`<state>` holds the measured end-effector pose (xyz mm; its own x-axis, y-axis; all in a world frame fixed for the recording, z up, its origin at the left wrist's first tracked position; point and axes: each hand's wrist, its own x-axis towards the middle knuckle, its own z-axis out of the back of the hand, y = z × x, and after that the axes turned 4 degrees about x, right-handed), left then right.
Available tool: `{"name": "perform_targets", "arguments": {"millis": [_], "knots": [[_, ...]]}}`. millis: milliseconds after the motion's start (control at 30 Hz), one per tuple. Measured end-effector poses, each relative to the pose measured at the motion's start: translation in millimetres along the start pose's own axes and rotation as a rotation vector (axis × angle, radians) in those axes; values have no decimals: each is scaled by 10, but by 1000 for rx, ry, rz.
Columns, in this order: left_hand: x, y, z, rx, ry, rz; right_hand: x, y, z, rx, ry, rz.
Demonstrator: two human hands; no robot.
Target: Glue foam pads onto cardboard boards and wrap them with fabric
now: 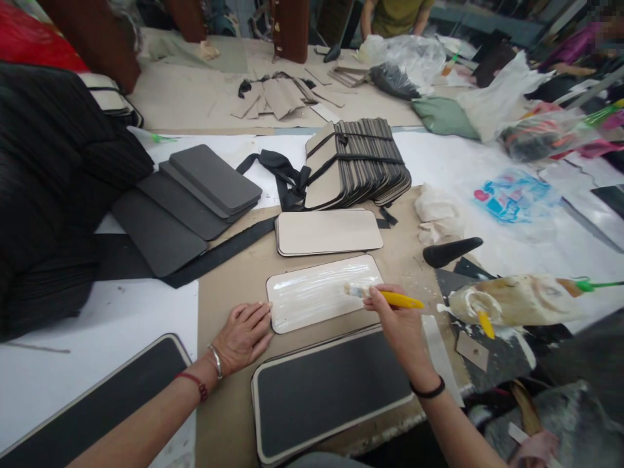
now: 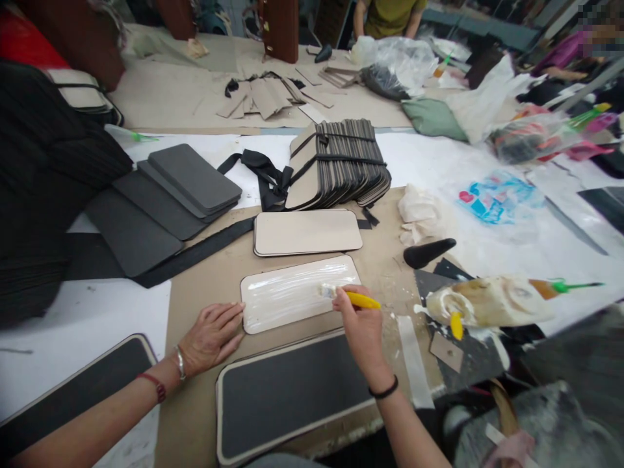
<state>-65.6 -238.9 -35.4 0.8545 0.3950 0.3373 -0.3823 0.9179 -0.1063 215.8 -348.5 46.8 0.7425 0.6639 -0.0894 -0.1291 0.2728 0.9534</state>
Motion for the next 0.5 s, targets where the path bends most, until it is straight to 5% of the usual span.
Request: {"name": "perform_targets", "arguments": {"millis": [200, 300, 400, 500], "knots": [[6, -6, 19, 4, 46, 17, -197, 18, -1033, 290, 242, -127], [5, -9, 16, -4, 44, 19, -197, 4, -1339, 310, 279, -154], [6, -8, 14, -9, 39, 22, -73, -52, -1324, 243, 258, -149], [11, -4, 16, -9, 25, 21, 167, -157, -990, 153, 156, -115]]}}
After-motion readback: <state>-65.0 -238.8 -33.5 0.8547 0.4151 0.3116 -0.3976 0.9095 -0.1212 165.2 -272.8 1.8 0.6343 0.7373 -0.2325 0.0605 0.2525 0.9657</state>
